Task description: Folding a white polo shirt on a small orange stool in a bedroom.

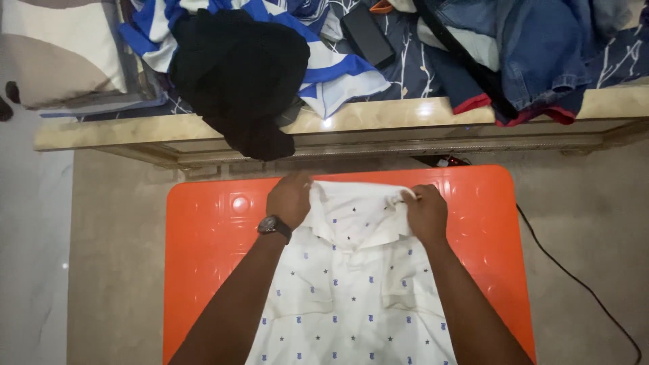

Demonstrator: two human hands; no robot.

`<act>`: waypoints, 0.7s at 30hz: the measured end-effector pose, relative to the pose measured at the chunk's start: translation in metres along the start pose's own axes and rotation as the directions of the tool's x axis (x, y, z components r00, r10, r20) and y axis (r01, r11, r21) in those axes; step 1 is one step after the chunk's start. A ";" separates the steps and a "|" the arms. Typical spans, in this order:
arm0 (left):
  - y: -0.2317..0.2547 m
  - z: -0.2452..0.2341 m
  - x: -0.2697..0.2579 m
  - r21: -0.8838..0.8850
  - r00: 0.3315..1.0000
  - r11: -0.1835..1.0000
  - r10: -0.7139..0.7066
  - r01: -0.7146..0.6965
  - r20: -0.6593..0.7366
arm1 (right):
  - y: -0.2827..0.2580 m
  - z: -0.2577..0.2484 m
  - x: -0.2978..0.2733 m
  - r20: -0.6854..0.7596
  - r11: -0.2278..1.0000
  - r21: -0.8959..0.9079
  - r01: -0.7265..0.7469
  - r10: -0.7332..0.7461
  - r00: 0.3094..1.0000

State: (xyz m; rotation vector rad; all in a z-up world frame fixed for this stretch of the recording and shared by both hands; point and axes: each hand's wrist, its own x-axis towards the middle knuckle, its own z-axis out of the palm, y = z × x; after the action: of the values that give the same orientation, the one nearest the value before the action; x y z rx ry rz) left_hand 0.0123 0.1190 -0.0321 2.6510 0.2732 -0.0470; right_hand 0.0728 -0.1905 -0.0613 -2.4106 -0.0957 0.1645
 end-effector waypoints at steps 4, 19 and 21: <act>-0.001 0.002 -0.002 0.053 0.998 0.998 0.043 -0.041 -0.039 | 0.013 0.007 0.000 0.021 0.967 0.120 -0.223 0.222 0.975; 0.020 0.021 0.013 -0.552 0.859 0.663 -0.446 0.505 0.251 | -0.045 0.002 -0.020 -0.109 0.972 -0.187 -0.139 0.120 0.987; 0.024 0.026 0.017 -0.780 0.760 0.202 -0.461 0.593 0.458 | -0.046 0.007 -0.013 -0.126 0.975 -0.142 -0.169 0.152 0.980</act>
State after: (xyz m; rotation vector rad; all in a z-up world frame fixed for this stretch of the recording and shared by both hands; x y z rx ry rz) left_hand 0.0343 0.0895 -0.0454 1.3080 0.8944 -0.2242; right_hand 0.0577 -0.1526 -0.0348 -2.5743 0.1449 0.0954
